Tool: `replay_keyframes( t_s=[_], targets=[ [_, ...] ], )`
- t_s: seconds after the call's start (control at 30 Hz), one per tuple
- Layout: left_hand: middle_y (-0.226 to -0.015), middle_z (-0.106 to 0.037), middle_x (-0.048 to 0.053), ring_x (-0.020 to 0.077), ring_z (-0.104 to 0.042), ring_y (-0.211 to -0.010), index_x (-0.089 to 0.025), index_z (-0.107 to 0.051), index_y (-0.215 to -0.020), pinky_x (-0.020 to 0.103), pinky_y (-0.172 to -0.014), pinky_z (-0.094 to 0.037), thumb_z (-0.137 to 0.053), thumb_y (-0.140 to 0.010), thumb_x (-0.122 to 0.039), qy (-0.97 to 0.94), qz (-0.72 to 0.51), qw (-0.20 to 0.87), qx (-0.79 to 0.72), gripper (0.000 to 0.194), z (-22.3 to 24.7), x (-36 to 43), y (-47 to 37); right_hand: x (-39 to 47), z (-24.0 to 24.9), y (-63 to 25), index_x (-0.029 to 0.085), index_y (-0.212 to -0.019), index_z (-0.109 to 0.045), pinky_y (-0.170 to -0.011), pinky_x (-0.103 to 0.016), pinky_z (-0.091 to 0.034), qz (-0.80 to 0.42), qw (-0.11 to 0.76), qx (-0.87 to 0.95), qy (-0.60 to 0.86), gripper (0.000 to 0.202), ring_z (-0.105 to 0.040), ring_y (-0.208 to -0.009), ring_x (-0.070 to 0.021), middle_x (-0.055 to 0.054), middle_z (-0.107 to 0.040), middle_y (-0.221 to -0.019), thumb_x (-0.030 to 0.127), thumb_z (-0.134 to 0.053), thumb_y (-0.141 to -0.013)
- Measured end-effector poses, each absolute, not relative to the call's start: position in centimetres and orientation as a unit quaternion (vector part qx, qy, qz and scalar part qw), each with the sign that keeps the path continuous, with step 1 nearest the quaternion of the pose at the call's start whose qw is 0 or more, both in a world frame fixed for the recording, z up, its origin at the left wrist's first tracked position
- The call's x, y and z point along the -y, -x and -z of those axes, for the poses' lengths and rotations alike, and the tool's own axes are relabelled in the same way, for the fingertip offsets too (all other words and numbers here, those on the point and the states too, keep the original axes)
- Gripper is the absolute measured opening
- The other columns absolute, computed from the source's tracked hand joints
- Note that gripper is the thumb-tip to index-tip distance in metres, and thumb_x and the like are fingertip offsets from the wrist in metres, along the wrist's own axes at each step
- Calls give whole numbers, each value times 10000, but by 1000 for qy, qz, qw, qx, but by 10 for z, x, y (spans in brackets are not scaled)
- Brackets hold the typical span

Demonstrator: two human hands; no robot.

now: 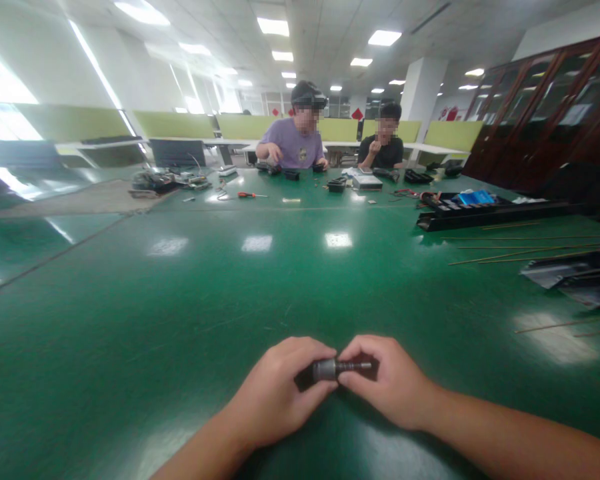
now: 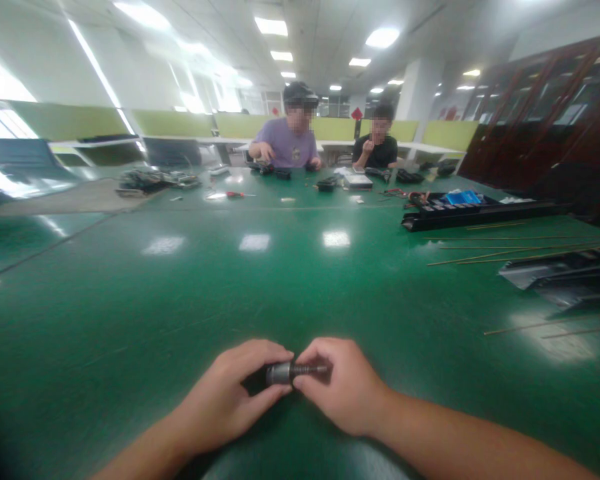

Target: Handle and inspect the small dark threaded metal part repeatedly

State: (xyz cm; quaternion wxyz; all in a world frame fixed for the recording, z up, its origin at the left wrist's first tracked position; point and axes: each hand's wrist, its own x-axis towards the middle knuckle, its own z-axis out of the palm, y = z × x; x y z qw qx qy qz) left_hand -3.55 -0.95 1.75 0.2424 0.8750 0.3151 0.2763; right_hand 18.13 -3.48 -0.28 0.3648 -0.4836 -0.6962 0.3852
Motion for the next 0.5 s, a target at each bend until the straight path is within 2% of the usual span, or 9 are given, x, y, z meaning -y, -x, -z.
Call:
replay_keyframes(
  t_s=[0.5],
  targets=[
    [-1004, -716, 23, 172, -660, -916, -233, -651, -1096, 304, -821, -507, -676, -854, -202, -874, -283, 259, -298, 245, -18, 10, 36, 37, -1, -181, 181, -816, -690, -639, -250, -446, -404, 374, 698, 458, 63, -598, -691, -157, -2, -672, -746, 163, -714, -760]
  ],
)
